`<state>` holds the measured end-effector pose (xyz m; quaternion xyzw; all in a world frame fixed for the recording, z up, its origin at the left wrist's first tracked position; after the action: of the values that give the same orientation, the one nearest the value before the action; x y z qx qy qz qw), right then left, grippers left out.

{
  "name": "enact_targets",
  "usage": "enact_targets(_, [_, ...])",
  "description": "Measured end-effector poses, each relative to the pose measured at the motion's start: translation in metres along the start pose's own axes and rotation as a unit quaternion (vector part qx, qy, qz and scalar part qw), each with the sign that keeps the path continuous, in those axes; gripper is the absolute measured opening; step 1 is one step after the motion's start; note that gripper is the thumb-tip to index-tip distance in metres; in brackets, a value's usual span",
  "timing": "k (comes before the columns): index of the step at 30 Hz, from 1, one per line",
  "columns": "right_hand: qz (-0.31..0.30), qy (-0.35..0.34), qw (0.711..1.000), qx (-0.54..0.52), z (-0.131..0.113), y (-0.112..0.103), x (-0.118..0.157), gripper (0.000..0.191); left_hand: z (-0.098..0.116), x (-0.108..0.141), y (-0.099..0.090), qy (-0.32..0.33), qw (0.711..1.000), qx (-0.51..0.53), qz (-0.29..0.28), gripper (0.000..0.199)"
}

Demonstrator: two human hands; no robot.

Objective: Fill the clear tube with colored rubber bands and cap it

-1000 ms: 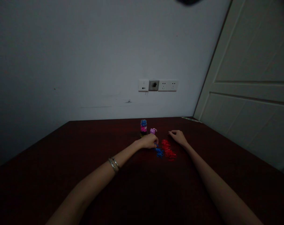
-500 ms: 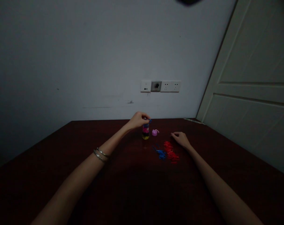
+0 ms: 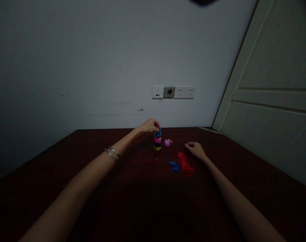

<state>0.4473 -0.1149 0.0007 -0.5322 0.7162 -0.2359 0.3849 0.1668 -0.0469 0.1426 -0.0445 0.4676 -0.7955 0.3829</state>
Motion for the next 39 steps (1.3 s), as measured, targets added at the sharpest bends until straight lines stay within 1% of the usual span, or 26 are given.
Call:
enact_targets(2, [0.0, -0.004, 1.0, 0.0, 0.001, 0.001, -0.001, 0.036, 0.001, 0.0, -0.001, -0.001, 1.0, 0.0, -0.003, 0.022])
enact_targets(7, [0.005, -0.011, 1.0, -0.005, 0.003, 0.002, -0.001, 0.034, 0.002, 0.0, -0.004, -0.002, 1.0, -0.021, -0.003, 0.015])
enact_targets(10, [0.004, -0.01, 1.0, -0.008, 0.003, 0.002, -0.001, 0.033, 0.003, 0.001, -0.005, 0.0, 0.999, -0.037, -0.003, 0.014])
enact_targets(16, [0.001, -0.009, 1.0, -0.003, 0.004, 0.001, -0.002, 0.033, 0.003, 0.005, -0.008, -0.001, 0.998, -0.057, 0.008, 0.019])
enact_targets(20, [0.004, -0.008, 1.0, -0.003, 0.003, 0.001, -0.001, 0.034, 0.0, 0.006, -0.01, 0.014, 0.999, -0.05, 0.01, 0.02])
enact_targets(23, [0.006, -0.009, 1.0, 0.0, 0.003, 0.001, -0.002, 0.033, -0.002, 0.006, -0.009, 0.024, 0.999, -0.047, 0.004, 0.021])
enact_targets(29, [0.014, -0.024, 1.0, -0.002, 0.003, 0.001, -0.001, 0.033, -0.001, 0.009, -0.009, 0.02, 0.999, -0.029, -0.012, 0.024])
enact_targets(33, [0.016, -0.024, 1.0, -0.001, 0.001, 0.001, 0.0, 0.033, 0.001, 0.013, -0.009, 0.022, 0.999, -0.022, -0.023, 0.03])
enact_targets(39, [0.011, -0.02, 1.0, -0.004, 0.003, 0.001, 0.0, 0.035, 0.001, 0.017, -0.006, 0.028, 0.999, -0.031, -0.023, 0.038])
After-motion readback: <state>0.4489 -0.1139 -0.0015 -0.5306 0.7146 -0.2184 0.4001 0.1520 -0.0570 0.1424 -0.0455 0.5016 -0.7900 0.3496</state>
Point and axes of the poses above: each hand's wrist, its own x-axis away from the middle knuckle, its own y-axis out of the palm, z = x × y, the point moved 1 cm from there along -x, towards the middle knuckle, and after that the axes turned 2 degrees about y, right-handed, at the moved point
